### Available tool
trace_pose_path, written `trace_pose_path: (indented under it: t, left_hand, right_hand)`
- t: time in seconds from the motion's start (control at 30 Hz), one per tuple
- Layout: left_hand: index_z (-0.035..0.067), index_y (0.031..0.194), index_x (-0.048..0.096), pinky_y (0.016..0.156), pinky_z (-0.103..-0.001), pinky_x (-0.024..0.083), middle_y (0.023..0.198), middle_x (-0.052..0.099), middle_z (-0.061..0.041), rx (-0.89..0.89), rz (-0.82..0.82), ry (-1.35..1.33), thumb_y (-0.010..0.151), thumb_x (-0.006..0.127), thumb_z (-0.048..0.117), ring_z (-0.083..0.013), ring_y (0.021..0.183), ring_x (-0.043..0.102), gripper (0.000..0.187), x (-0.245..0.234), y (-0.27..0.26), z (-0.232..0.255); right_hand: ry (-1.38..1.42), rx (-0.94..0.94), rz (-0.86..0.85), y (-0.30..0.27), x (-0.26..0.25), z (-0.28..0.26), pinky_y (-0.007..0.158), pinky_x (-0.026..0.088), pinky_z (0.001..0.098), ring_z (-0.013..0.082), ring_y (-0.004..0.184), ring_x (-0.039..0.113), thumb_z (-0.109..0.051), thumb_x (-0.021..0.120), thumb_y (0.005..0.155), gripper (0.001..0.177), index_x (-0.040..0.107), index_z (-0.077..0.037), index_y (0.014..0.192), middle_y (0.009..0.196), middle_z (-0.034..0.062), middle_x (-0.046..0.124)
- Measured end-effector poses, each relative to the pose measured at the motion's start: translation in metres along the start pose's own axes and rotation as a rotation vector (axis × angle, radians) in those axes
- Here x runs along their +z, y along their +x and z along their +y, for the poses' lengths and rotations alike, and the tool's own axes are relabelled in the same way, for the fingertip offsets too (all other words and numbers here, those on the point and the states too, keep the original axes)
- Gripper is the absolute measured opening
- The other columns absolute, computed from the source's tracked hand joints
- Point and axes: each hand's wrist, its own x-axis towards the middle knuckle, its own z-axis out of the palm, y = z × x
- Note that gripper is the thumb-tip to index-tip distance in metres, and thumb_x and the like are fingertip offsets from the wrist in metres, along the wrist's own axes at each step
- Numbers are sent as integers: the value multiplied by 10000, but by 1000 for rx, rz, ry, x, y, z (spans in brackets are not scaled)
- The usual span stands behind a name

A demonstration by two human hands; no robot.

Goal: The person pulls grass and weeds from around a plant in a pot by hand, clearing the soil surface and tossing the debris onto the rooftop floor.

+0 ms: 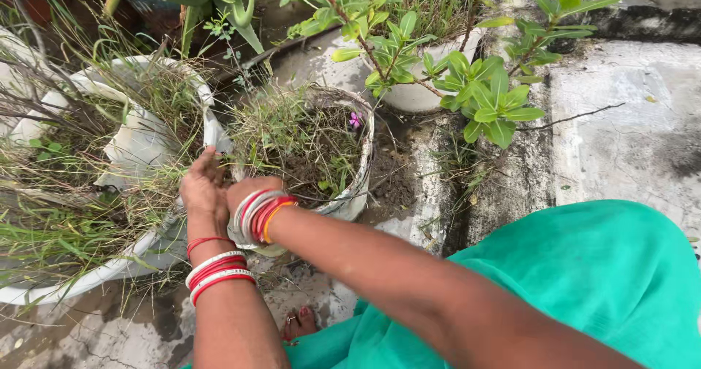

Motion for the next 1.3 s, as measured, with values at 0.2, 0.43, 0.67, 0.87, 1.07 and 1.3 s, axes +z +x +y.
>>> trace_pose_path:
  t: [0.2,0.43,0.67,0.87,1.07,1.3]
  left_hand:
    - [29,1115,753,855,-270,505,993,707,-66,314,13,251,882,665,43,-131,864,636,250,54,-12,-6]
    - [30,1099,768,881,-301,517,1045,752,-87,500,57,403,828,547,-63,-172,908,688,362,99,-39,-33]
    - [40,1337,641,1011,-454,475,1267,668,-254,372,116,1060,779,638,43,-390,1155,655,558,83,-36,-35]
    - [-22,1369,592,1038,-436,486,1290,663,-283,412,30,1230,784,789,103,-395,1176,656,629,66,-7,-49]
    - [72,1365,625,1015,-468,483,1297,668,-238,326,39,1227,793,862,285,-391,1178,646,655,94,-43,-23]
    - [75,1385,686,1000,-500,502,1282,677,-314,349,57,1337,917,691,120,-458,1130,666,470,98,-37,-29]
  right_hand:
    - [704,22,83,-40,-100,101,664,639,331,154,647,774,-261,692,824,214,802,-89,888,808,78,831]
    - [175,-121,550,83,-9,227,730,613,369,232,763,724,-208,641,873,146,748,-109,886,852,91,763]
    - [551,108,484,143,69,255,929,536,392,292,1040,675,-89,566,925,238,670,-66,1138,1118,158,705]
    - [852,-69,476,141,59,237,1101,473,377,301,1269,641,39,507,930,443,595,-12,1361,1364,207,668]
    - [913,59,169,131,43,213,890,585,400,303,1050,722,74,504,886,571,605,-134,1408,1284,180,687]
    - [867,223,399,93,40,198,875,573,360,253,954,769,-44,693,886,259,756,-51,1137,1041,161,789]
